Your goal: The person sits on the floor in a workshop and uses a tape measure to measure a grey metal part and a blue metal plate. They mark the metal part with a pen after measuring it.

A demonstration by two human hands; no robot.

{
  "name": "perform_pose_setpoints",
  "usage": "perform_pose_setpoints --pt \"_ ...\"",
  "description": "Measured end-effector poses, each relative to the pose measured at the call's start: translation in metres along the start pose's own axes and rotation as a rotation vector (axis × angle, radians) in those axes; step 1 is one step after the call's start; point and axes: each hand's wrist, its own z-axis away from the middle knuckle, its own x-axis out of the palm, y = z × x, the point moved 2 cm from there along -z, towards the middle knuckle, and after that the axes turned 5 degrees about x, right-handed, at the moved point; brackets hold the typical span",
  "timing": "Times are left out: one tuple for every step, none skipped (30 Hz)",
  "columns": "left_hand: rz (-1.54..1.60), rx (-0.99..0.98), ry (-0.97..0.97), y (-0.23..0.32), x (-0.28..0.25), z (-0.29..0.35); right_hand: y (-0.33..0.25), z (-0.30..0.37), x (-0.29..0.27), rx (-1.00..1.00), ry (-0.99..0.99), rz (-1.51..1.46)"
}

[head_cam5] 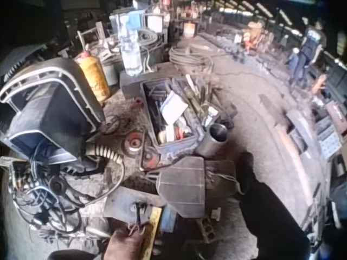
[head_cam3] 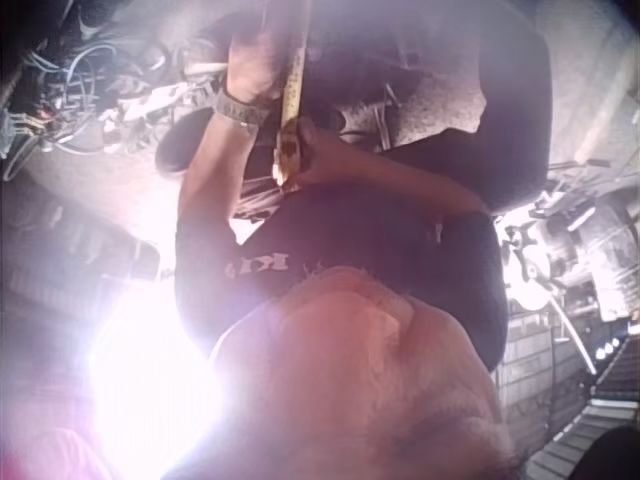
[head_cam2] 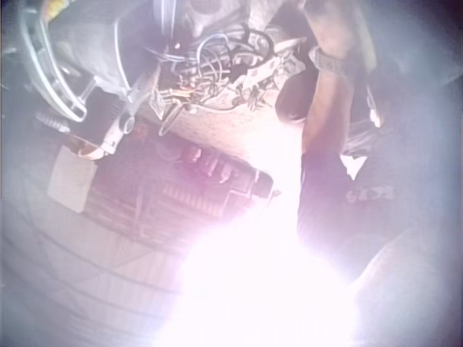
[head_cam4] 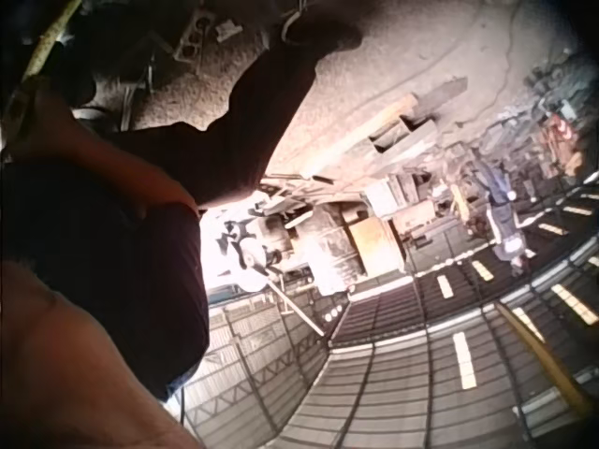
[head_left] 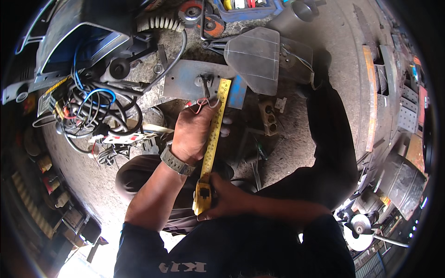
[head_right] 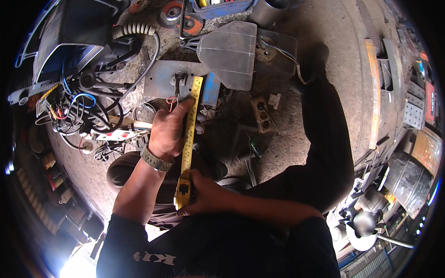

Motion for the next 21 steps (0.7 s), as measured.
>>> perform_pose_setpoints --pt "0.002 0.003 0.007 -0.002 -0.001 -0.001 0.002 0.000 -0.001 -0.006 -0.009 0.006" --pt "0.004 0.007 0.015 -0.003 0.000 -0.002 0.004 -0.001 -0.001 -0.011 -0.019 0.013" --pt "-0.006 0.010 0.039 -0.002 0.002 0.000 0.005 -0.001 -0.002 -0.017 -0.029 0.019" --pt "-0.019 -0.002 0.052 -0.001 0.003 0.001 0.004 -0.002 -0.003 -0.021 -0.042 0.016" --pt "-0.032 -0.014 0.064 0.000 0.003 0.001 0.002 -0.001 -0.005 -0.024 -0.056 0.013" --pt "-0.045 -0.026 0.076 0.000 0.002 0.001 -0.001 -0.001 -0.007 -0.028 -0.070 0.009" --pt "-0.046 -0.033 0.075 -0.001 0.000 0.001 -0.003 -0.001 -0.009 -0.022 -0.082 0.003" --pt "-0.035 -0.039 0.073 -0.002 -0.001 0.001 -0.006 -0.001 -0.011 -0.017 -0.094 -0.004" --pt "-0.023 -0.046 0.070 -0.003 -0.002 0.000 -0.006 -0.001 -0.012 -0.011 -0.107 -0.011" --pt "-0.010 -0.050 0.067 -0.003 -0.002 0.000 -0.005 -0.002 -0.013 -0.033 -0.104 -0.023" --pt "-0.011 -0.039 0.069 -0.004 -0.002 0.000 -0.003 -0.003 -0.012 -0.055 -0.101 -0.036" --pt "-0.012 -0.039 0.080 -0.004 -0.002 0.000 -0.001 -0.004 -0.011 -0.078 -0.098 -0.050" --pt "-0.012 -0.039 0.089 -0.004 -0.001 0.000 0.000 -0.004 -0.011 -0.089 -0.089 -0.042" --pt "-0.013 -0.040 0.098 -0.003 0.000 0.000 0.002 -0.004 -0.010 -0.100 -0.079 -0.034" --pt "-0.011 -0.037 0.106 -0.003 0.000 0.000 0.003 -0.004 -0.010 -0.110 -0.070 -0.027" --pt "-0.010 -0.034 0.114 -0.002 0.001 0.000 0.004 -0.004 -0.010 -0.101 -0.076 -0.018" --pt "-0.008 -0.031 0.122 -0.002 0.002 0.000 0.004 -0.005 -0.011 -0.092 -0.081 -0.008" --pt "-0.011 -0.035 0.132 -0.001 0.004 0.000 0.005 -0.004 -0.011 -0.082 -0.087 0.001" --pt "-0.015 -0.037 0.142 -0.001 0.005 0.000 0.005 -0.005 -0.012 -0.089 -0.086 -0.002" --pt "-0.020 -0.039 0.153 -0.001 0.006 0.000 0.006 -0.005 -0.013 -0.096 -0.084 -0.005" --pt "-0.047 -0.047 0.154 -0.002 0.004 -0.001 0.006 -0.005 -0.013 -0.103 -0.081 -0.008"
